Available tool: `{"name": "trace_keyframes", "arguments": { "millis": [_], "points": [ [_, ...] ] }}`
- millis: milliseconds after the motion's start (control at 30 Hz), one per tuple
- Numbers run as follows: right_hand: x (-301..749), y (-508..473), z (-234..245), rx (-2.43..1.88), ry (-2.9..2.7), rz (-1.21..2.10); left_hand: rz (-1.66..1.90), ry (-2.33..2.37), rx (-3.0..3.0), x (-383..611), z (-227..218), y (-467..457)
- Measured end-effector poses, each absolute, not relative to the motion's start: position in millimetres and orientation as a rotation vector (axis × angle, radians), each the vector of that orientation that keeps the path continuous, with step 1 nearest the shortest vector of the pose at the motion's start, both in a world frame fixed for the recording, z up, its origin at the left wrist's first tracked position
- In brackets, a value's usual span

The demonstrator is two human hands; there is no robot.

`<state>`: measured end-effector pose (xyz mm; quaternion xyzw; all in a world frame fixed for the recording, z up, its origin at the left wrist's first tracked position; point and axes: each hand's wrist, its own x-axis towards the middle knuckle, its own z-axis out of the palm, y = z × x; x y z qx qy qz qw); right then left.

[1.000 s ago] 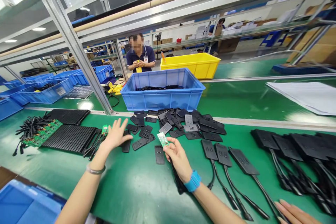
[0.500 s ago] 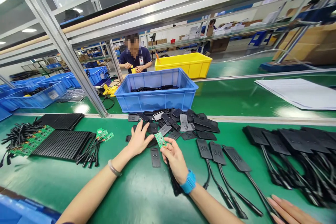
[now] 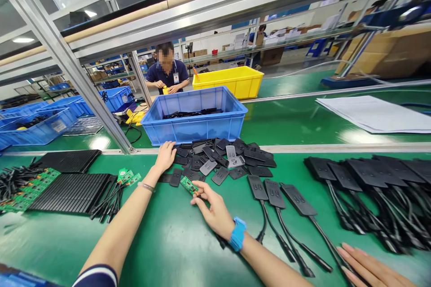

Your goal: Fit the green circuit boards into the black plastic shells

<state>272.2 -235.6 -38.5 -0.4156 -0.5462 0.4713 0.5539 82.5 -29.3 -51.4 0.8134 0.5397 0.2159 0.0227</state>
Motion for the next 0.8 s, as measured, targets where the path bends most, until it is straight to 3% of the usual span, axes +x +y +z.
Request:
{"name": "trace_keyframes", "arguments": {
  "millis": [600,800],
  "points": [
    [271,-225,-57,-1.042,-1.162,1.017,0.715,1.605,2.499,98,-29,-40],
    [272,-226,-57,-1.004,-1.075,1.124,0.731,1.657,2.404,107,-29,-38]
  ]
}}
